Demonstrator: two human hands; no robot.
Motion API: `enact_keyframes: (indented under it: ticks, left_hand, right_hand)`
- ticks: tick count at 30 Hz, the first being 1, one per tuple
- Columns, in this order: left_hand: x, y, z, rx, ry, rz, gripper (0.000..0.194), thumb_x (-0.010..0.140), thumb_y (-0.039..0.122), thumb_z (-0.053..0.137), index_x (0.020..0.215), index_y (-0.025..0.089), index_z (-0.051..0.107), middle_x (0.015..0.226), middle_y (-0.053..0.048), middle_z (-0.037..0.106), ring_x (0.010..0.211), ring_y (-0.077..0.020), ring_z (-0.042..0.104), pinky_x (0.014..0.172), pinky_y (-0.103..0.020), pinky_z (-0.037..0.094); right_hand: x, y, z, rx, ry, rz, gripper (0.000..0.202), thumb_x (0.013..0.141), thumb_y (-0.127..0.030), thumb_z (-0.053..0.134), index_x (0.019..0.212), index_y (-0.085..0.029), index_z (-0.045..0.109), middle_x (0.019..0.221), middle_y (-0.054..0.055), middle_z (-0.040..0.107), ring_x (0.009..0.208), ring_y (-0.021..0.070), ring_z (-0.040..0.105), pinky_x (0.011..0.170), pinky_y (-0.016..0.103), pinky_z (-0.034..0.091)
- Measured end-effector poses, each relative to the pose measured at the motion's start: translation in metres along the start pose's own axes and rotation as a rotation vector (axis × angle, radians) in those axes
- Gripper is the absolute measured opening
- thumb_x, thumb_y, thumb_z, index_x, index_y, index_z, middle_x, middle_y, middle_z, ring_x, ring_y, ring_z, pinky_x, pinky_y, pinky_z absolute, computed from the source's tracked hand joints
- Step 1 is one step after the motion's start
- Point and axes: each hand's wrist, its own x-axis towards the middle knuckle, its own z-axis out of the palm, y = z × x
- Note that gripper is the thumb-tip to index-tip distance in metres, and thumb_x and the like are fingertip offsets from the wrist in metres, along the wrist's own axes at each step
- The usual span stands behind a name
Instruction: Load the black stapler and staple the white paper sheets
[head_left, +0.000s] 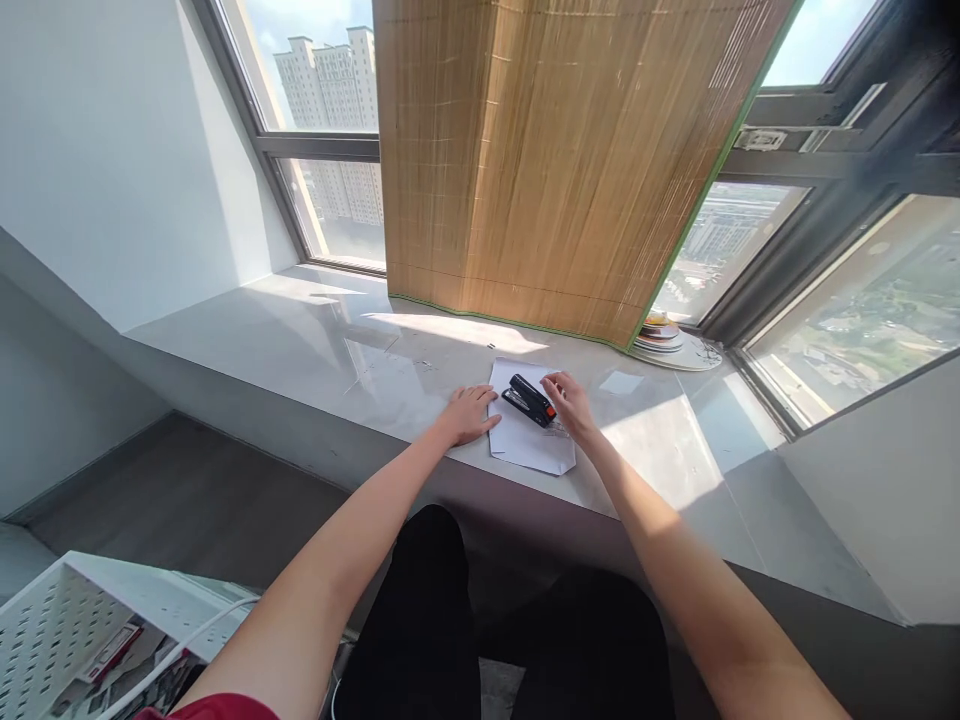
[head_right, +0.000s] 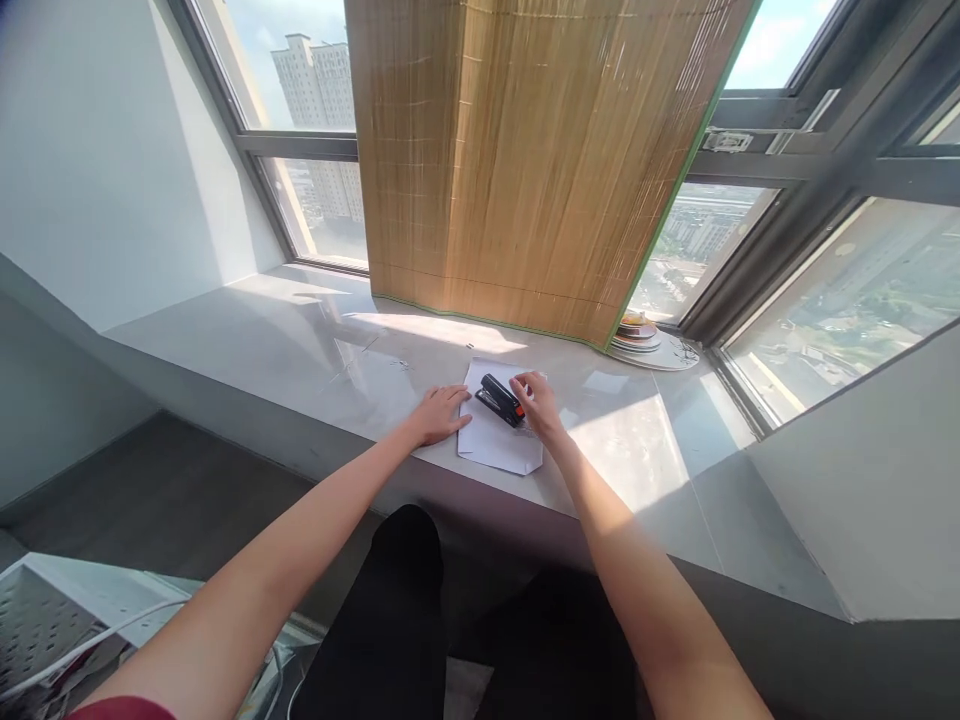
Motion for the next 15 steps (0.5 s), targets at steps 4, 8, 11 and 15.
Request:
enact_keyframes:
  ticks: [4, 8, 11, 15]
  left_hand:
    - [0.001, -0.001, 0.001, 0.007, 0.019, 0.008, 0.055, 0.108, 0.05, 0.052, 0.157, 0.025, 0.055, 0.176, -0.012, 0.046, 0.163, -0.0324, 0.041, 0.136, -0.058, 0.023]
    - [0.003, -0.008, 0.005, -0.019, 0.034, 0.006, 0.06, 0.105, 0.05, 0.057, 0.158, 0.023, 0.053, 0.173, -0.014, 0.049, 0.16, -0.0337, 0.044, 0.136, -0.056, 0.024]
    - [0.004, -0.011, 0.005, -0.053, 0.05, -0.005, 0.068, 0.102, 0.051, 0.061, 0.162, 0.02, 0.048, 0.171, -0.016, 0.051, 0.159, -0.0353, 0.046, 0.135, -0.055, 0.026]
    - [0.004, -0.009, 0.001, -0.078, 0.043, -0.023, 0.073, 0.101, 0.054, 0.062, 0.164, 0.019, 0.047, 0.168, -0.018, 0.054, 0.156, -0.0367, 0.049, 0.134, -0.053, 0.027]
  right_hand:
    - [-0.035, -0.003, -0.003, -0.026, -0.121, -0.032, 0.041, 0.089, -0.059, 0.074, 0.109, -0.024, 0.074, 0.102, 0.009, 0.069, 0.089, 0.0276, 0.064, 0.083, 0.042, 0.053]
    - [-0.036, 0.001, -0.004, -0.012, -0.069, 0.007, 0.031, 0.087, -0.046, 0.071, 0.107, -0.023, 0.077, 0.103, 0.01, 0.072, 0.096, 0.0315, 0.068, 0.091, 0.048, 0.054]
    - [-0.031, 0.006, -0.005, 0.056, -0.064, 0.015, 0.033, 0.085, -0.045, 0.072, 0.111, -0.025, 0.077, 0.106, 0.01, 0.075, 0.101, 0.0333, 0.069, 0.096, 0.051, 0.054]
    - [-0.029, 0.011, -0.005, 0.199, -0.071, 0.139, 0.046, 0.078, -0.046, 0.081, 0.119, -0.027, 0.072, 0.111, 0.01, 0.079, 0.098, 0.032, 0.07, 0.092, 0.049, 0.056]
